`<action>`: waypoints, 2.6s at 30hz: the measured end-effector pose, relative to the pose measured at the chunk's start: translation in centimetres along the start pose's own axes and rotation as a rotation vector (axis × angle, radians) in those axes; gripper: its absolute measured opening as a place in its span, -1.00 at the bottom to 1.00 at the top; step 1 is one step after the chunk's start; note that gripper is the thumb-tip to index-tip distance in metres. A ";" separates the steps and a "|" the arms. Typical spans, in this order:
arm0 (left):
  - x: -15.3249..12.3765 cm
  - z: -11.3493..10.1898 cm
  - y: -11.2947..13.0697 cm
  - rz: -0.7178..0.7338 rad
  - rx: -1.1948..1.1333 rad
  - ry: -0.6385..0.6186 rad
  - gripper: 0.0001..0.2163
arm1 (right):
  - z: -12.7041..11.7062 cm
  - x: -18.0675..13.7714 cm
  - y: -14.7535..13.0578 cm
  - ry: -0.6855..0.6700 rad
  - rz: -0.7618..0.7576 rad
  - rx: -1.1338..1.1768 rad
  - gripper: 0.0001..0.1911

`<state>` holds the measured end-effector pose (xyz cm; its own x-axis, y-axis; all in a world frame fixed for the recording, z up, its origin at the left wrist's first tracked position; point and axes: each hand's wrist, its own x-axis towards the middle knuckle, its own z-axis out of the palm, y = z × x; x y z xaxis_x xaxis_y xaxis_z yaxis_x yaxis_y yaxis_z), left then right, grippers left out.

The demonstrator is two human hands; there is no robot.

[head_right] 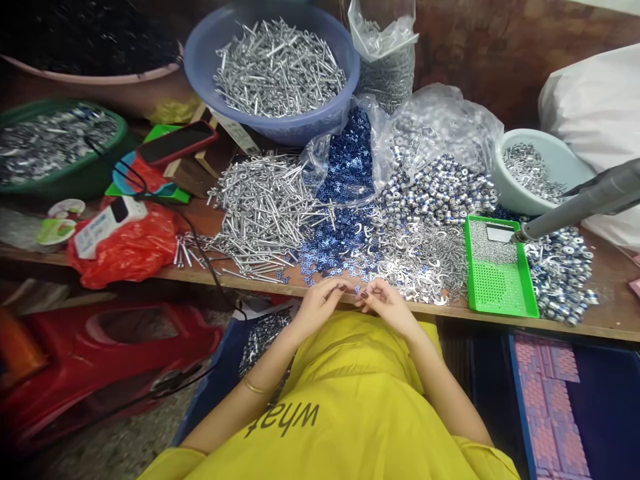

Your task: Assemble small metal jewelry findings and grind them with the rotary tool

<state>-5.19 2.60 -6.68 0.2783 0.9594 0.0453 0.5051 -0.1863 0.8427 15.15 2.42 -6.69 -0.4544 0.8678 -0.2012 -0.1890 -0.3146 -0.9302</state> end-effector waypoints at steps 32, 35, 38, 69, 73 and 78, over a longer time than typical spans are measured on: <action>1.6 1.8 -2.8 0.200 0.427 0.341 -0.76 | -29.2 -14.0 -9.8 1.411 -0.231 -1.373 -0.75; 1.4 1.9 -2.9 0.167 0.411 0.352 -0.75 | -27.6 -13.2 -9.7 1.371 -0.233 -1.400 -0.73; 1.3 2.1 -3.1 0.087 0.350 0.392 -0.80 | -22.1 -11.4 -9.0 1.335 -0.405 -1.265 -0.73; 0.5 2.0 -0.5 0.115 -0.119 0.216 -0.83 | -4.7 -1.5 -0.2 0.481 -0.240 -1.187 -0.83; 0.3 1.1 -0.9 0.053 -0.074 0.298 -0.82 | -4.5 -0.9 -0.6 0.521 -0.288 -1.144 -0.80; 0.5 1.0 -1.4 0.044 0.038 0.369 -0.80 | -4.2 -1.1 -0.9 0.448 -0.285 -1.192 -0.82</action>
<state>-4.89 3.13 -8.37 -0.0095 0.9609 0.2768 0.5308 -0.2297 0.8158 19.48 3.38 -6.94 -0.1551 0.9718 0.1778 0.7589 0.2324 -0.6083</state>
